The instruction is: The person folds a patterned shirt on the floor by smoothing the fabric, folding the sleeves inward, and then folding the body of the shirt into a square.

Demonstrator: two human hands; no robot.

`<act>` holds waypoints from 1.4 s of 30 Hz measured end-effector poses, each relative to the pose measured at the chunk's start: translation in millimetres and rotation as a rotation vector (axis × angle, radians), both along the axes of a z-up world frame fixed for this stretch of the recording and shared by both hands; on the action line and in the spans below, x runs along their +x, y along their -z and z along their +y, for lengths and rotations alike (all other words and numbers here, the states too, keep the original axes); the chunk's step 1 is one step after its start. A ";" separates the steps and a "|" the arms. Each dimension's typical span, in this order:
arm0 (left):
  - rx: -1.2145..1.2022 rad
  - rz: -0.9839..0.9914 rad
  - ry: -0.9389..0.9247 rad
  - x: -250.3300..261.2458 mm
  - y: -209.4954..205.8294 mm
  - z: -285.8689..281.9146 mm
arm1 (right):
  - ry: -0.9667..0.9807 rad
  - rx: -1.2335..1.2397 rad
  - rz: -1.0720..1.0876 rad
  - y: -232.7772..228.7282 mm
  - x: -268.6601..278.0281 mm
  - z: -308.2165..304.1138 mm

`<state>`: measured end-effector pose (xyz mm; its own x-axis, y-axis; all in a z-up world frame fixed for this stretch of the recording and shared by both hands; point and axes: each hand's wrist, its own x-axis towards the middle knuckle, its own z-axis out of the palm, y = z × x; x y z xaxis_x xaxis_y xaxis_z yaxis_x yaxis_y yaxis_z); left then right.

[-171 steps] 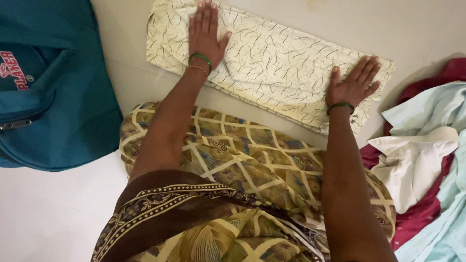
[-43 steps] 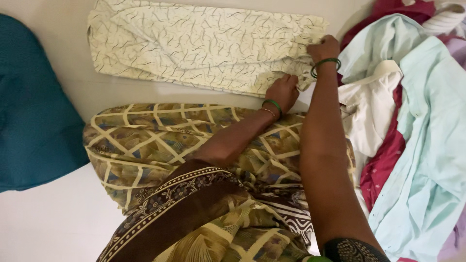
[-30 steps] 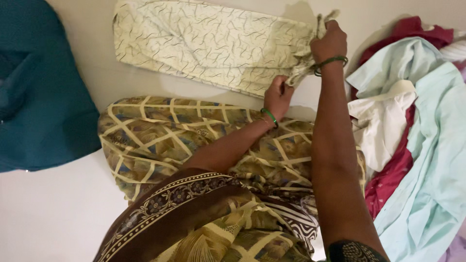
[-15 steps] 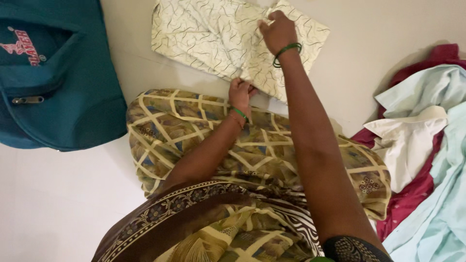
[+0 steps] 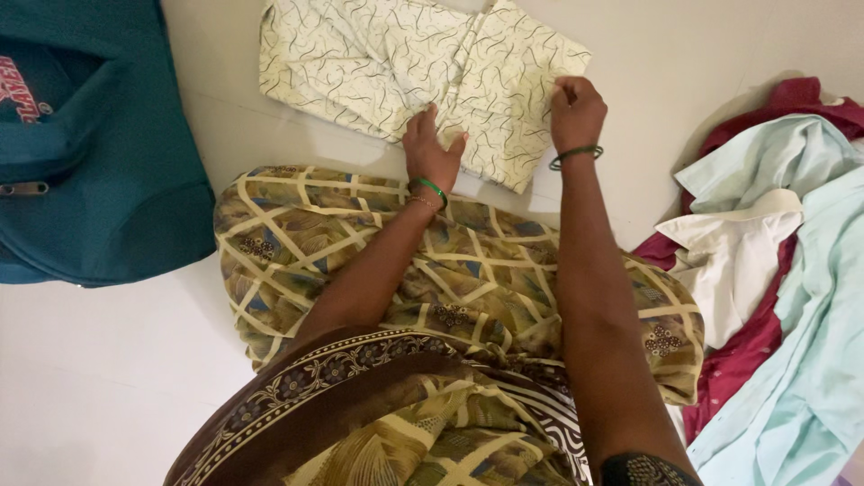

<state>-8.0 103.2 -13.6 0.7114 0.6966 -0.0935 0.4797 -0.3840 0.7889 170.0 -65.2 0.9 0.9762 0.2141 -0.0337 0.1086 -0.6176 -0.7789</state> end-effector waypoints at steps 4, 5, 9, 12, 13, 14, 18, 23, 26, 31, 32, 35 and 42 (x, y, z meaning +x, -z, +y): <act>-0.011 0.033 0.038 1.2 -3.5 3.0 | -0.145 -0.037 -0.228 8.8 22.1 25.6; -0.014 0.022 0.048 -0.9 -3.3 2.9 | -0.225 -0.101 -0.225 11.8 30.6 32.8; -0.040 -0.015 0.035 -0.3 -1.7 8.3 | -0.478 -0.362 -0.187 27.4 72.5 67.8; -0.061 -0.011 0.043 0.4 -5.4 14.6 | -0.488 -0.526 -0.092 32.6 89.1 93.4; -0.056 -0.010 0.034 1.1 -7.3 16.3 | -0.497 -0.520 -0.094 31.0 91.2 100.5; -0.085 -0.018 0.030 1.3 -9.3 16.8 | -0.477 -0.591 -0.055 27.1 93.0 103.9; -0.010 -0.058 0.037 2.1 -10.5 16.3 | -0.522 -0.700 0.069 15.6 94.2 114.2; -0.123 -0.070 0.046 2.4 -2.9 13.4 | -0.511 -0.504 0.031 23.4 90.6 102.2; -0.161 -0.098 0.040 0.6 1.5 11.6 | -0.488 -0.320 0.073 32.7 91.3 97.2; -0.159 -0.183 0.031 1.0 2.6 9.4 | -0.473 -0.191 0.138 28.3 90.0 96.0; -0.164 -0.188 0.036 0.8 1.5 8.8 | -0.500 -0.175 0.073 26.6 89.3 96.5; -0.039 -0.232 0.081 1.7 -3.6 9.0 | -0.535 -0.244 -0.056 23.3 89.2 101.3; 0.332 -0.125 0.223 0.1 -20.1 9.0 | -0.559 -0.418 -0.026 26.8 91.4 104.1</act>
